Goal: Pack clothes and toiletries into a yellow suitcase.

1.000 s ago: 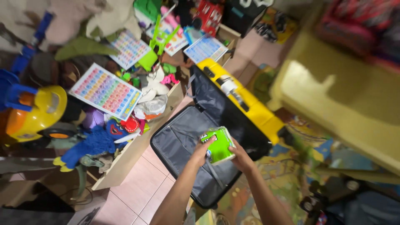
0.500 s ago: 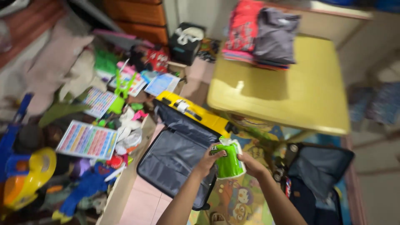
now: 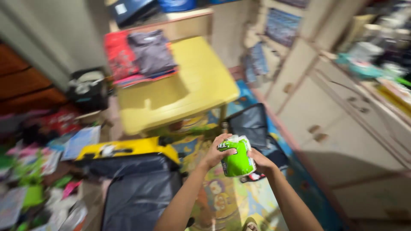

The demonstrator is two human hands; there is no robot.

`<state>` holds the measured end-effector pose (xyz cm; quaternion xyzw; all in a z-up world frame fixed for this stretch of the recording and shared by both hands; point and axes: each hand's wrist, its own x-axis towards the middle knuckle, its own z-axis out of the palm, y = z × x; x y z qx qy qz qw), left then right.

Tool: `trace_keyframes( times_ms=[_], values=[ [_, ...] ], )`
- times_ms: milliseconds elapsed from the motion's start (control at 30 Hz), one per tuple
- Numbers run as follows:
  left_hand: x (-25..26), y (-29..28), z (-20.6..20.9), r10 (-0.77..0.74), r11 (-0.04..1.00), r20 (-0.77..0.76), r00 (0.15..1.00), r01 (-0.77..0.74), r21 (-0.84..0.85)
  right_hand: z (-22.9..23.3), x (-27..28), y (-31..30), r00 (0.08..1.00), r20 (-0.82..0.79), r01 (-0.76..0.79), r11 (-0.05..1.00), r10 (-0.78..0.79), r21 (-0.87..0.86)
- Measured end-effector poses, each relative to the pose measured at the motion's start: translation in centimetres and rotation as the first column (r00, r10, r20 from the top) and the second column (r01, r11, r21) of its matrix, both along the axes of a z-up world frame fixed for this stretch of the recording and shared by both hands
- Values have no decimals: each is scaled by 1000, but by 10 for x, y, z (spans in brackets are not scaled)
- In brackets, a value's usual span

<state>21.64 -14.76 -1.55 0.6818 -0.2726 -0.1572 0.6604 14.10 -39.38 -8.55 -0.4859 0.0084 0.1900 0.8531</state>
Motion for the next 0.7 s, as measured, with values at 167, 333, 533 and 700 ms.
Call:
trace_keyframes(
  times_ms=[167, 333, 533, 700],
  values=[
    [-15, -140, 2, -235, 966, -188, 954, 209, -150, 63, -57, -107, 988, 76, 146, 983, -138, -110],
    [-34, -262, 24, -436, 884, -203, 877, 376, -278, 86, -95, -214, 953, 63, 302, 950, -298, -82],
    [-55, -382, 41, -453, 867, -123, 883, 404, -292, 146, -130, -292, 904, 91, 421, 907, -417, -23],
    [-54, -458, 53, -599, 787, -138, 789, 550, -278, 156, -143, -351, 897, 160, 412, 910, -412, 33]
  ],
)
